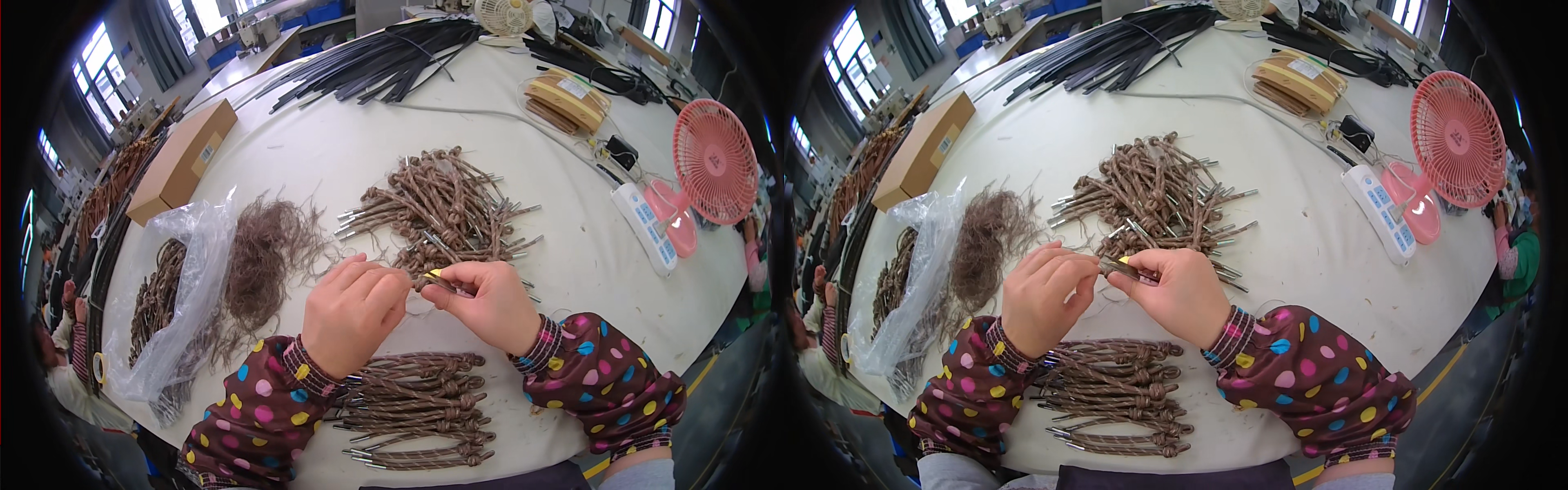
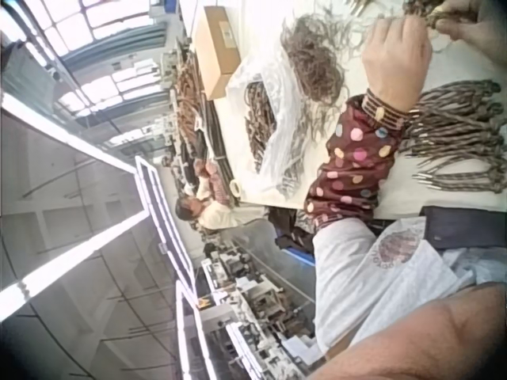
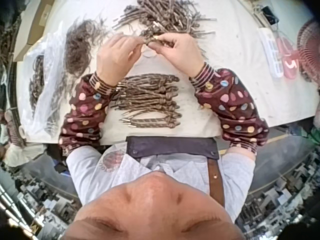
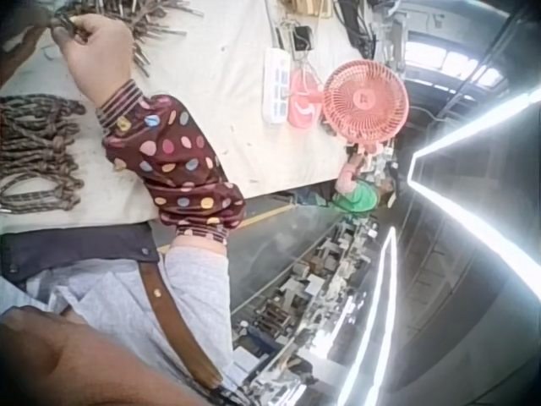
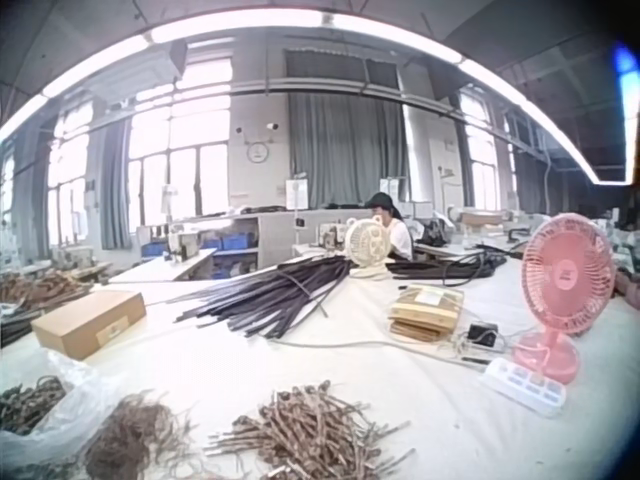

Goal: The person trims leather or fabric straps with metal tips using scissors.

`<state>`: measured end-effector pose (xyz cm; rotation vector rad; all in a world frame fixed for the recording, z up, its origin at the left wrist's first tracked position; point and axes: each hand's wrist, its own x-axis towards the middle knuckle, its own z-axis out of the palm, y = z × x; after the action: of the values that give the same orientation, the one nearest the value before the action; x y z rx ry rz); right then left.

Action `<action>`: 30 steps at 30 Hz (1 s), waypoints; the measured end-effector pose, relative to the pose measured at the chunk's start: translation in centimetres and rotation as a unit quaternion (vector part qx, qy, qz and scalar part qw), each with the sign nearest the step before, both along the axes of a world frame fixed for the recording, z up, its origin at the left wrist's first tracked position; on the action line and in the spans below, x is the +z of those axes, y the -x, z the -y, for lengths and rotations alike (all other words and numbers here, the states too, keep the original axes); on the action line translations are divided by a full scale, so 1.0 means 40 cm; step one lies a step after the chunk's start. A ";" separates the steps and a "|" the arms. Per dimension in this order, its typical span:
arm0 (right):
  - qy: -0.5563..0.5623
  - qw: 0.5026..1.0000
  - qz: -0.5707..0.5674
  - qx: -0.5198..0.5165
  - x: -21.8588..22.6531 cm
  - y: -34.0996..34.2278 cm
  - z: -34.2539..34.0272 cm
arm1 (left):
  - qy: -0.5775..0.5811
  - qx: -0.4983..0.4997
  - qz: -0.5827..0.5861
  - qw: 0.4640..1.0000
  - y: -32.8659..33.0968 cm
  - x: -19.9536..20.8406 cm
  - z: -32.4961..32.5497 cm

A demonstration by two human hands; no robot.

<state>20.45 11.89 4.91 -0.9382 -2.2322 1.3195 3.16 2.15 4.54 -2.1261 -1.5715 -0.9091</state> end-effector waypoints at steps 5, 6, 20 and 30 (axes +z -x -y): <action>0.240 0.967 -0.077 0.030 0.007 0.000 -0.014 | 0.105 0.025 0.184 0.977 0.006 0.000 0.018; 0.278 0.958 -0.060 0.035 0.012 0.000 -0.014 | 0.105 0.024 0.184 0.977 0.006 0.000 0.017; -0.445 0.890 0.026 0.096 0.069 -0.007 -0.028 | 0.056 -0.007 0.056 0.997 0.010 0.005 0.010; -0.584 0.798 0.046 0.141 0.069 0.002 -0.026 | 0.074 -0.019 -0.018 0.997 0.015 0.000 0.012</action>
<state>20.36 12.94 7.67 -0.1777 -2.6330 -0.2120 2.56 1.65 4.54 -2.2656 -1.6324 -0.7846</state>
